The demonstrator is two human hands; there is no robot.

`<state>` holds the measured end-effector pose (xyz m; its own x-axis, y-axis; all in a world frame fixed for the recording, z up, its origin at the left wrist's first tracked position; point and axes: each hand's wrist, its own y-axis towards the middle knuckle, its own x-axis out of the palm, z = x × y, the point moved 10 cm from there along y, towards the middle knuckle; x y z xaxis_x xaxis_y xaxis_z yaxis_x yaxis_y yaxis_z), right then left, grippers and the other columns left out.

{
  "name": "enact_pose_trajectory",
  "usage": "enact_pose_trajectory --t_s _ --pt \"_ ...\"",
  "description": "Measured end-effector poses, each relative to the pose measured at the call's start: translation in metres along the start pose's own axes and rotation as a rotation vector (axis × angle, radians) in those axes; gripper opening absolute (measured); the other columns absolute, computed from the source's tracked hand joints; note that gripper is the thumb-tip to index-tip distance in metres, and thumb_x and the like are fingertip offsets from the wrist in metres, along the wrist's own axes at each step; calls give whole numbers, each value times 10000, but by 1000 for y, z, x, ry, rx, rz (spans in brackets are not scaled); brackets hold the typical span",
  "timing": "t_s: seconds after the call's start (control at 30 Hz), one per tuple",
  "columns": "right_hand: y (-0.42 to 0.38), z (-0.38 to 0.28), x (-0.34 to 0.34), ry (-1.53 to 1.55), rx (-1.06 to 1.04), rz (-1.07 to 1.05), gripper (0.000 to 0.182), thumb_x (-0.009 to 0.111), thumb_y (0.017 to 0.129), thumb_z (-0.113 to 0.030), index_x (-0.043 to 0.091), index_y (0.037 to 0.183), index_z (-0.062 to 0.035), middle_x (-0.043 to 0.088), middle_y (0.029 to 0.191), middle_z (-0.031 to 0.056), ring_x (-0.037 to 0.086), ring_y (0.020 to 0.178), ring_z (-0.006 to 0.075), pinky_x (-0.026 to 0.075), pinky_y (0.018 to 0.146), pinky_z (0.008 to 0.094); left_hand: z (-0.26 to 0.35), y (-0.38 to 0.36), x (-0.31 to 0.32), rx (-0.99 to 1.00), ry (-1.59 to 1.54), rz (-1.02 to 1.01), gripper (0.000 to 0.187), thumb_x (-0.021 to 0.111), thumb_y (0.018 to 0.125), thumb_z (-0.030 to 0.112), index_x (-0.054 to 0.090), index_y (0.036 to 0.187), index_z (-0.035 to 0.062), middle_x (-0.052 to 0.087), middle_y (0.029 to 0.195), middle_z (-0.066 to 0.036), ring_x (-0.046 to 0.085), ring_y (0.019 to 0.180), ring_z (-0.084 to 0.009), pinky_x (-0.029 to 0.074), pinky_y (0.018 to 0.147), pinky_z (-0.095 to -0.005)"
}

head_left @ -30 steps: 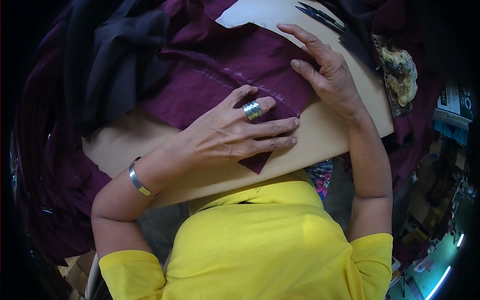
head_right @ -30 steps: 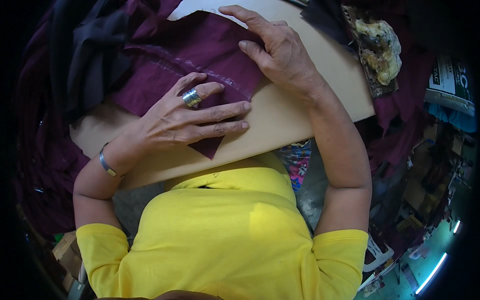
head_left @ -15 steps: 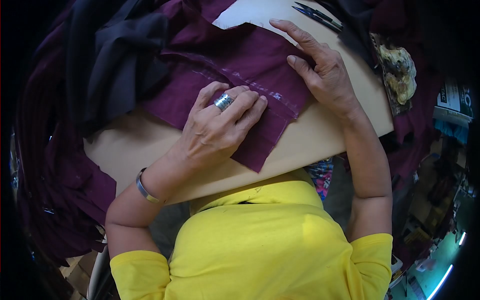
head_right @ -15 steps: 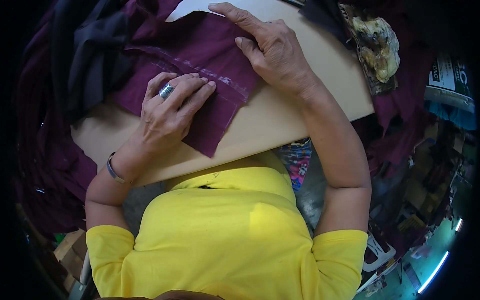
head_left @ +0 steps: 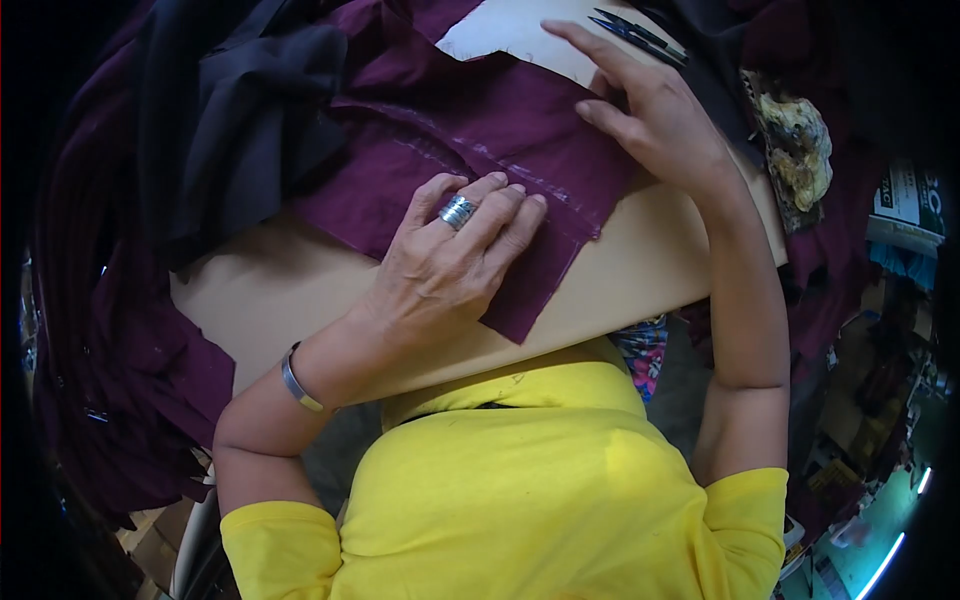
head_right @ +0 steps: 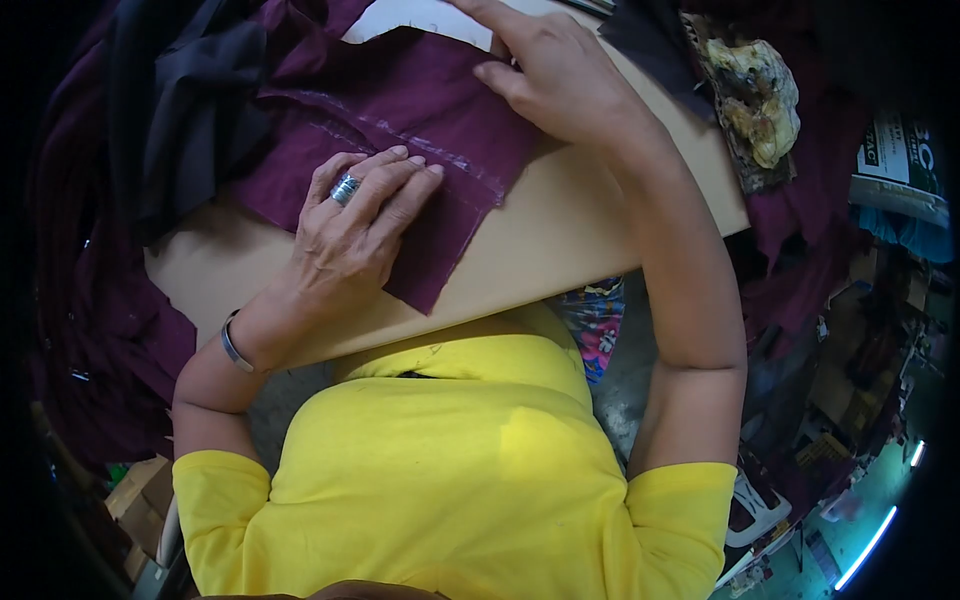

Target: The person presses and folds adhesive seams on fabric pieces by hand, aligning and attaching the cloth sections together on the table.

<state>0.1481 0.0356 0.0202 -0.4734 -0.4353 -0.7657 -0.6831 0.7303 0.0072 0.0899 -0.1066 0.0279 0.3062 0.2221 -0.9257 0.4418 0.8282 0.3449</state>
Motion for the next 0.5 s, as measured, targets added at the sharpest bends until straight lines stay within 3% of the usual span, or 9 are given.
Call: enact_pose_trajectory --t_s 0.07,0.1,0.17,0.27,0.3,0.4,0.5 --pt "10 -12 -2 -45 -62 80 621 603 768 -5 439 1326 -221 540 698 84 511 598 165 458 627 318 -4 0 -3 -47 -11 38 478 560 660 -18 571 1135 30 535 1069 -126 545 1014 -276 384 913 -404" --pt "13 -17 1 -24 -150 126 626 601 768 -1 434 1329 -224 536 700 81 500 592 160 453 624 314 -8 1 -6 -57 -32 75 495 558 618 -60 561 1112 -23 530 1068 -151 544 1006 -305 412 888 -398" --pt "12 -22 11 22 -328 222 637 597 769 7 426 1335 -230 530 703 75 478 581 149 442 617 305 -10 0 -7 -76 -42 85 498 552 615 -66 558 1111 -30 526 1069 -163 542 1001 -316 426 870 -398" --pt "12 -11 11 156 -132 88 633 588 773 15 427 1334 -230 571 771 90 478 595 151 452 657 297 -8 -1 -4 -66 14 79 412 533 697 31 561 1103 -28 520 1062 -147 531 1011 -276 403 885 -397" --pt "12 -17 8 161 -235 140 636 586 773 20 427 1335 -232 572 785 89 469 606 149 449 664 291 -7 -2 -3 -52 44 70 378 525 739 81 563 1099 -25 518 1059 -136 526 1017 -253 388 896 -396" --pt "9 -20 7 163 -350 195 640 578 772 32 428 1336 -231 573 832 86 458 643 144 445 686 279 -3 -2 1 -13 75 0 389 525 738 84 562 1114 -11 504 1094 -121 495 1059 -252 379 893 -412" --pt "11 -11 13 149 -158 63 648 596 765 4 412 1348 -212 567 889 92 483 706 151 447 724 289 1 2 -2 -9 14 -71 524 579 624 -33 558 1146 -2 511 1125 -125 486 1079 -281 403 891 -416"
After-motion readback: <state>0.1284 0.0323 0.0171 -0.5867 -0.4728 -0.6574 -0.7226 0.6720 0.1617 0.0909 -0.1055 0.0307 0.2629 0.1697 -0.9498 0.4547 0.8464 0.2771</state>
